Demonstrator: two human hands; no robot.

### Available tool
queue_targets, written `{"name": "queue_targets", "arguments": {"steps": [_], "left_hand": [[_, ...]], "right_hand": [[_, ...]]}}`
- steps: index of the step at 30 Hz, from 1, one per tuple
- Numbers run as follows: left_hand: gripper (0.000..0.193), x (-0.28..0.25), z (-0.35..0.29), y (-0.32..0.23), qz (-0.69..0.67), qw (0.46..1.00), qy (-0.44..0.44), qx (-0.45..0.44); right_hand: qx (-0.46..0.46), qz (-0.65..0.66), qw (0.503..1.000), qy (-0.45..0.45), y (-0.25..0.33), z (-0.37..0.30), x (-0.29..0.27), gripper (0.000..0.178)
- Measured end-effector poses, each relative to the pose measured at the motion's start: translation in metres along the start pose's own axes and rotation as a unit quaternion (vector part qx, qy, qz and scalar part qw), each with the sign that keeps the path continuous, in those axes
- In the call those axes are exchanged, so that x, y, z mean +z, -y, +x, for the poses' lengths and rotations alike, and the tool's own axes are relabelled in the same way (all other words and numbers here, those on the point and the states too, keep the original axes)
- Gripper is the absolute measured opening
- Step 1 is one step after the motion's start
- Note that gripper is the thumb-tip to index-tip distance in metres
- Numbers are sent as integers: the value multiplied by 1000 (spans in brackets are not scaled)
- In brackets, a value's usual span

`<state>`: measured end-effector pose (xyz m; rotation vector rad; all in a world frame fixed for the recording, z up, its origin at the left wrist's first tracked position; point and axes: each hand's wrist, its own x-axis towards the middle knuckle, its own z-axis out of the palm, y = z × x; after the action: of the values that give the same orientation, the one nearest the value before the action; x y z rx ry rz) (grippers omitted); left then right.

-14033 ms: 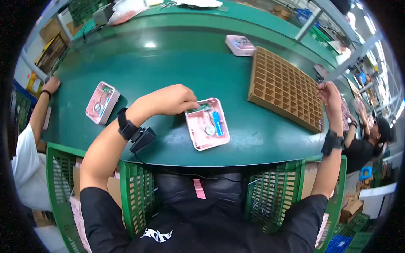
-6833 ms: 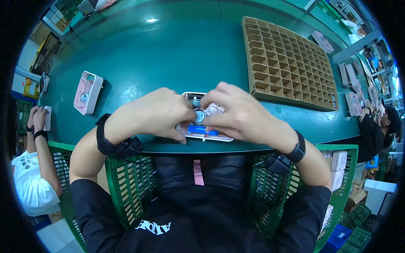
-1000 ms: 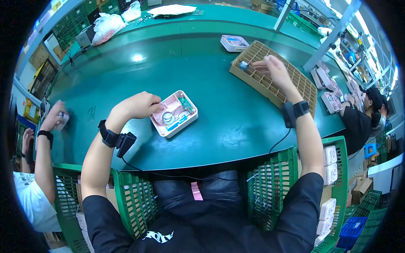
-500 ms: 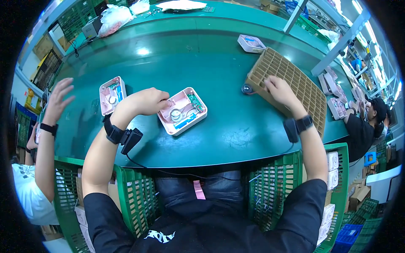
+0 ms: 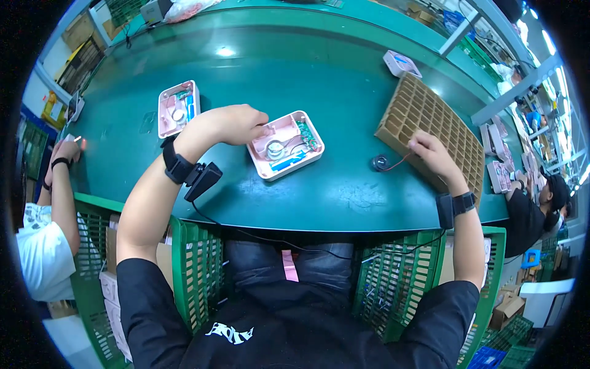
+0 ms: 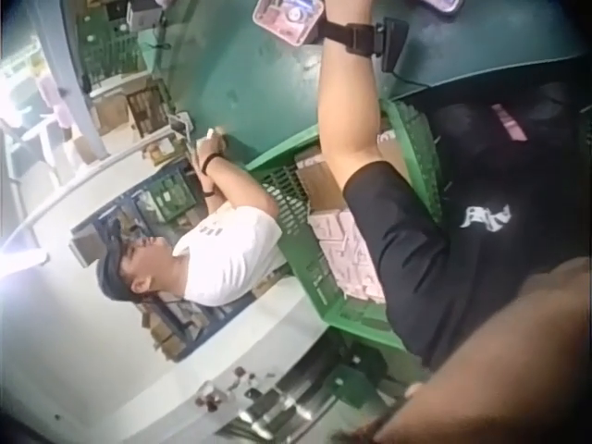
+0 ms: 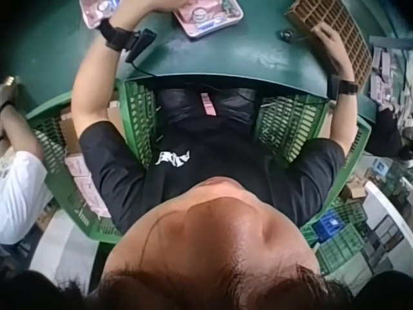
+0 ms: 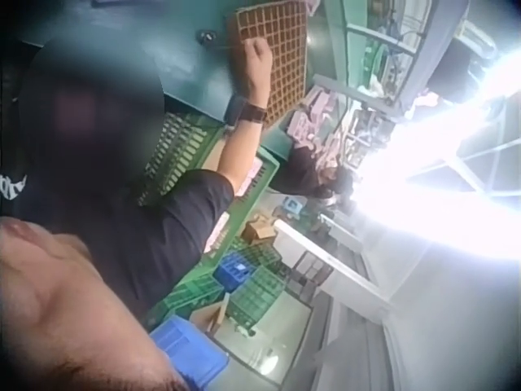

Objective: The person picks up a speaker from a cardboard tray and places it into a pink plastic housing. They then arrange the wires and components inside the housing by hand before setting the assembly aside.

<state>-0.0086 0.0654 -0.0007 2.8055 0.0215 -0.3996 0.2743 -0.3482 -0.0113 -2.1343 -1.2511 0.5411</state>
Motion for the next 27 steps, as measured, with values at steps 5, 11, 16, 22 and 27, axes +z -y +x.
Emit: {"name": "queue_targets", "arguments": {"steps": [5, 11, 16, 22, 27], "left_hand": [[38, 1, 0, 2, 1, 1000, 5, -4], [31, -2, 0, -6, -3, 999, -4, 51], [35, 22, 11, -13, -22, 994, -26, 108], [44, 19, 0, -52, -134, 888, -297, 324], [62, -3, -5, -66, -198, 951, -82, 222]], "right_hand": [[111, 89, 988, 61, -12, 7, -22, 25], [103, -4, 986, 129, 61, -5, -23, 28], [50, -15, 990, 132, 145, 9, -13, 32], [-38, 161, 985, 45, 195, 26, 22, 24], [-154, 337, 929, 24, 200, 34, 76, 14]]}}
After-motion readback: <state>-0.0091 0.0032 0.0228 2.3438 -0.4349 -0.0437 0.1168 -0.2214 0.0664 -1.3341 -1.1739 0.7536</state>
